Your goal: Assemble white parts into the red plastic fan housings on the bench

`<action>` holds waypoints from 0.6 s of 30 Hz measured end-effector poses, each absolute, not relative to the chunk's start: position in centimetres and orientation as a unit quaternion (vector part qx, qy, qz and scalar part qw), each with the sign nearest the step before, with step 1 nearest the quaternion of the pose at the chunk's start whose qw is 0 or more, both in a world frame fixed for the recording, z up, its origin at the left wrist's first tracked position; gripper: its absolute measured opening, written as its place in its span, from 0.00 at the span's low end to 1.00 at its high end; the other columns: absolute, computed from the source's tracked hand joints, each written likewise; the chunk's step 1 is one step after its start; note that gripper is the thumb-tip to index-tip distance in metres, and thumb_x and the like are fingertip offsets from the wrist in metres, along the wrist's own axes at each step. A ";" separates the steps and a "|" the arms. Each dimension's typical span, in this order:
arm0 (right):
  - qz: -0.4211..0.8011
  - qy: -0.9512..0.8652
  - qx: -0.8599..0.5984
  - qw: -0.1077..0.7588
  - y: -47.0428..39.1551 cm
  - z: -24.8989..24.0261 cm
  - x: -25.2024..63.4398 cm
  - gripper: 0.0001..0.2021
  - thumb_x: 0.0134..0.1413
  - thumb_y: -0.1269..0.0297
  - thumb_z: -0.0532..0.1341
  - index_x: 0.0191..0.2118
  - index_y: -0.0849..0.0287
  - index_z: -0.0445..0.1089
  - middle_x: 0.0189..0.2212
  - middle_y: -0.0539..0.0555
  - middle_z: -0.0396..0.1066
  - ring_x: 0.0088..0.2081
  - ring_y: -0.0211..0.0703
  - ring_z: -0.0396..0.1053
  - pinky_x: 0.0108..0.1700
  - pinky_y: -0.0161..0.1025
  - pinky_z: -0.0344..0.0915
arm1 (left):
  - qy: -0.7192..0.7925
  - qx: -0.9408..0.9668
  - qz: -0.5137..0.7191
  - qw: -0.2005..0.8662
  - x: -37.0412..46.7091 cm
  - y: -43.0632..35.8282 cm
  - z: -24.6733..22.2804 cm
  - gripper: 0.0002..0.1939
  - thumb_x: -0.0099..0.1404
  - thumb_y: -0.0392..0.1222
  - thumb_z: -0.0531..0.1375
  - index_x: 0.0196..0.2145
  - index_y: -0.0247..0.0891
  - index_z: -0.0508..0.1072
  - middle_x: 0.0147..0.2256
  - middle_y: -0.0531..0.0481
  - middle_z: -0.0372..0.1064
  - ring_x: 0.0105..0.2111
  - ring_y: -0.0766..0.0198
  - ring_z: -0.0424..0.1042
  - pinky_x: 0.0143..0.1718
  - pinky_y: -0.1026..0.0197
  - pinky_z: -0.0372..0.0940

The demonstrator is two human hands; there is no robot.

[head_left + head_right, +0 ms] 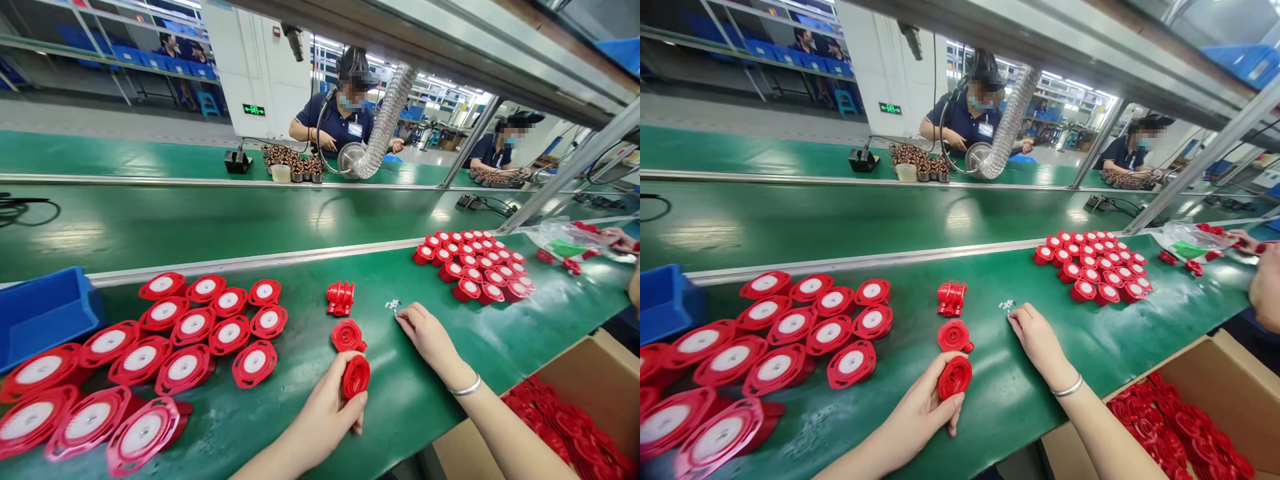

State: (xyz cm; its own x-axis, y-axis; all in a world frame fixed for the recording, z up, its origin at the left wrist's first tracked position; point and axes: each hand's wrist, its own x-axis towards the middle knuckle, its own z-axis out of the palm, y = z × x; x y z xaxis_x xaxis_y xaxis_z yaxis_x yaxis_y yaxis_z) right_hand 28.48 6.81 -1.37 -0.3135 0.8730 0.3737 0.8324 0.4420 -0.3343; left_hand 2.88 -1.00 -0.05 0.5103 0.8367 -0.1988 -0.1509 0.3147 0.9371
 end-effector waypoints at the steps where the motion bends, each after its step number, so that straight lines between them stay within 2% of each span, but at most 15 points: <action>1: 0.038 -0.809 -0.527 0.258 6.9 -1.4 28.5 0.12 0.69 0.60 0.51 0.38 0.58 0.69 0.34 0.56 0.68 0.34 0.44 0.70 0.38 0.42 0.70 | 0.358 0.476 0.337 0.729 2.8 -0.9 0.1 0.24 0.63 0.49 0.60 0.53 0.39 0.59 0.31 0.56 0.60 0.23 0.69 0.65 0.28 0.61 0.68; 5: 0.038 -0.807 -0.528 0.262 7.2 -1.2 28.5 0.14 0.69 0.58 0.50 0.36 0.57 0.69 0.33 0.56 0.69 0.33 0.44 0.70 0.37 0.42 0.70 | 0.357 0.479 0.339 0.727 2.7 -0.8 0.5 0.25 0.65 0.48 0.59 0.55 0.37 0.57 0.29 0.54 0.65 0.26 0.66 0.69 0.32 0.60 0.67; 10: 0.065 -0.799 -0.528 0.279 5.9 0.7 27.1 0.14 0.68 0.58 0.53 0.34 0.57 0.70 0.31 0.56 0.70 0.32 0.44 0.70 0.36 0.42 0.70 | 0.349 0.470 0.356 0.728 2.6 -0.7 0.7 0.25 0.64 0.45 0.59 0.56 0.38 0.58 0.38 0.48 0.65 0.36 0.61 0.73 0.36 0.58 0.69; 15: 0.302 -0.777 -0.462 0.303 1.6 3.0 22.4 0.10 0.65 0.60 0.58 0.34 0.55 0.72 0.29 0.53 0.71 0.29 0.40 0.70 0.32 0.37 0.70 | 0.332 0.485 0.367 0.721 2.7 -0.7 -0.2 0.22 0.66 0.41 0.58 0.56 0.39 0.59 0.43 0.46 0.64 0.37 0.60 0.73 0.38 0.55 0.71; 18: 0.332 -0.776 -0.434 0.315 0.2 2.6 20.6 0.09 0.65 0.62 0.57 0.36 0.55 0.73 0.30 0.53 0.71 0.30 0.39 0.70 0.33 0.37 0.70 | 0.318 0.486 0.376 0.722 2.6 -0.8 -0.7 0.21 0.66 0.38 0.57 0.56 0.40 0.60 0.45 0.46 0.63 0.38 0.61 0.72 0.39 0.54 0.72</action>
State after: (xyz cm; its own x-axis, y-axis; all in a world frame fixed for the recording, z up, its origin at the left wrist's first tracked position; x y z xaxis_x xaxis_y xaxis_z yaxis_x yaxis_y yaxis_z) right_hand 20.61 0.19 2.60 -0.4240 0.8831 0.2008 0.4649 0.4025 -0.7886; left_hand 2.62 -0.81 -0.74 0.5154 0.8518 -0.0938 -0.2335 0.2449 0.9410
